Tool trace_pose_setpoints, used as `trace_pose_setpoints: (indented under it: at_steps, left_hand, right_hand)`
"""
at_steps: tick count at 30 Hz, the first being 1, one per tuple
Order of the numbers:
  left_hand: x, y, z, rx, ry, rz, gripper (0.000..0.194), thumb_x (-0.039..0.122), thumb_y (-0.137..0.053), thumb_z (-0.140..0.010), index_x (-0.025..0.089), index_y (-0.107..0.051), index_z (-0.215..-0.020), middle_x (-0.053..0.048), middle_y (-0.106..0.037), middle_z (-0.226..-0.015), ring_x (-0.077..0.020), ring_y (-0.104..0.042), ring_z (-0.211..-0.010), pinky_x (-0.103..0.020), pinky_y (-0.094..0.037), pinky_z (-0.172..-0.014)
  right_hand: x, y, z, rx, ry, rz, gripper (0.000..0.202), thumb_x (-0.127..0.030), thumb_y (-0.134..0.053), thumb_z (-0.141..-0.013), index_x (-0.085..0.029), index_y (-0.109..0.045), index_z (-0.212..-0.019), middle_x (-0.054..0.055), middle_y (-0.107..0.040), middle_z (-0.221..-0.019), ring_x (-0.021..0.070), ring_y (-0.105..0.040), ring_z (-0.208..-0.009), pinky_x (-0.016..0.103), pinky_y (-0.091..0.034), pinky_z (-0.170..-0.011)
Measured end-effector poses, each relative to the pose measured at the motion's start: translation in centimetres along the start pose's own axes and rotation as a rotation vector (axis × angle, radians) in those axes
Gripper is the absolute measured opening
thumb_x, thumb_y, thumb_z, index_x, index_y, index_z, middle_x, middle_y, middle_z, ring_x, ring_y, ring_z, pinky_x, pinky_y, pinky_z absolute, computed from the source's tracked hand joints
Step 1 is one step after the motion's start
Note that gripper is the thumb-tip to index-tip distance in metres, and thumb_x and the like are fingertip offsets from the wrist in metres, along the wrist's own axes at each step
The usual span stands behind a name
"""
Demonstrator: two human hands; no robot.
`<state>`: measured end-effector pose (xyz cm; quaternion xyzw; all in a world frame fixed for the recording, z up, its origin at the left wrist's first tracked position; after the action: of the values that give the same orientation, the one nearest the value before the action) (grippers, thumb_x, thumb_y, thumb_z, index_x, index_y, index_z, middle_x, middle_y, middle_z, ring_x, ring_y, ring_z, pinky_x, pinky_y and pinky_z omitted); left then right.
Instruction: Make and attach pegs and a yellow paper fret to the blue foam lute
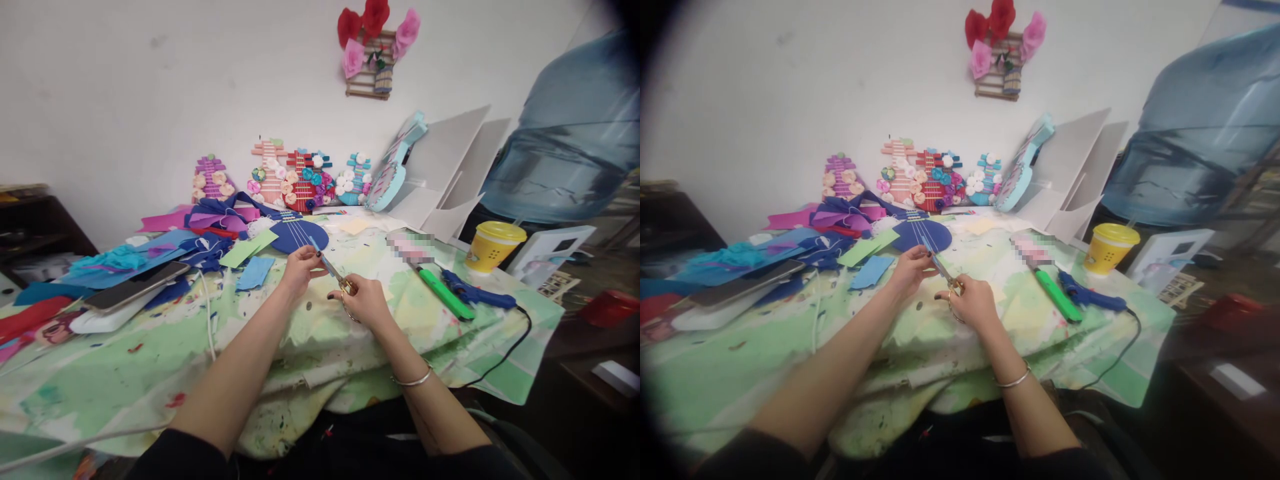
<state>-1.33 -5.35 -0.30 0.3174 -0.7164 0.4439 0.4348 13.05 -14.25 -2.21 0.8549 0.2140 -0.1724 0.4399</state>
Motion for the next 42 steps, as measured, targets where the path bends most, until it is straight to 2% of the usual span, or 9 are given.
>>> trace_pose_setpoints:
  at_steps: [7,15,27,34,42]
  left_hand:
    - [-0.08,-0.01,-0.03,0.011,0.013,0.029,0.028,0.025,-0.074,-0.055,0.015,-0.054,-0.072,0.001,-0.059,-0.066,-0.0134,-0.060,-0.059,-0.031,-0.051,-0.059]
    - [0.09,0.21,-0.18,0.111,0.000,0.075,0.029,0.022,-0.073,-0.053,0.016,-0.053,-0.072,0.003,-0.059,-0.065,-0.0119,-0.059,-0.058,-0.031,-0.049,-0.062]
    - [0.02,0.14,-0.15,0.056,0.001,0.054,0.030,0.025,-0.075,-0.053,0.015,-0.053,-0.071,0.002,-0.057,-0.066,-0.0112,-0.057,-0.058,-0.028,-0.049,-0.056]
    - [0.04,0.24,-0.18,0.061,-0.024,0.051,0.028,0.025,-0.074,-0.054,0.015,-0.055,-0.072,0.002,-0.058,-0.067,-0.0110,-0.057,-0.059,-0.028,-0.050,-0.059]
    - [0.04,0.06,-0.13,0.049,-0.015,0.040,0.029,0.025,-0.075,-0.054,0.015,-0.057,-0.073,0.001,-0.059,-0.068,-0.0119,-0.058,-0.060,-0.029,-0.051,-0.058]
  right_hand:
    - [-0.12,0.17,-0.13,-0.005,-0.002,0.028,0.039,-0.059,-0.060,-0.067,-0.020,-0.064,-0.066,0.001,-0.060,-0.052,0.0126,-0.047,-0.049,0.023,-0.026,-0.048]
    - [-0.40,0.31,-0.02,-0.003,0.008,0.082,0.037,-0.056,-0.057,-0.070,-0.021,-0.065,-0.075,0.002,-0.061,-0.055,0.0144,-0.051,-0.051,0.023,-0.027,-0.050]
    - [-0.16,0.21,-0.03,-0.007,0.018,0.053,0.039,-0.058,-0.056,-0.071,-0.020,-0.064,-0.065,0.001,-0.061,-0.053,0.0125,-0.047,-0.048,0.023,-0.026,-0.048]
    - [-0.46,0.34,0.00,0.004,0.020,0.088,0.038,-0.057,-0.057,-0.070,-0.021,-0.066,-0.073,0.002,-0.063,-0.057,0.0134,-0.050,-0.050,0.023,-0.027,-0.049]
    - [-0.13,0.15,0.04,-0.002,0.016,0.108,0.040,-0.060,-0.056,-0.070,-0.021,-0.066,-0.073,0.003,-0.064,-0.058,0.0140,-0.052,-0.051,0.023,-0.028,-0.050]
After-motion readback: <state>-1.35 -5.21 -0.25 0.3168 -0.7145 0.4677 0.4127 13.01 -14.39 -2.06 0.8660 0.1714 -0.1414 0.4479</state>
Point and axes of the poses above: each hand's wrist, its own z-axis away from the middle knuckle, its own y-axis out of the back of the hand, x = y × z, the point moved 1 cm from there along -z, towards the middle knuckle
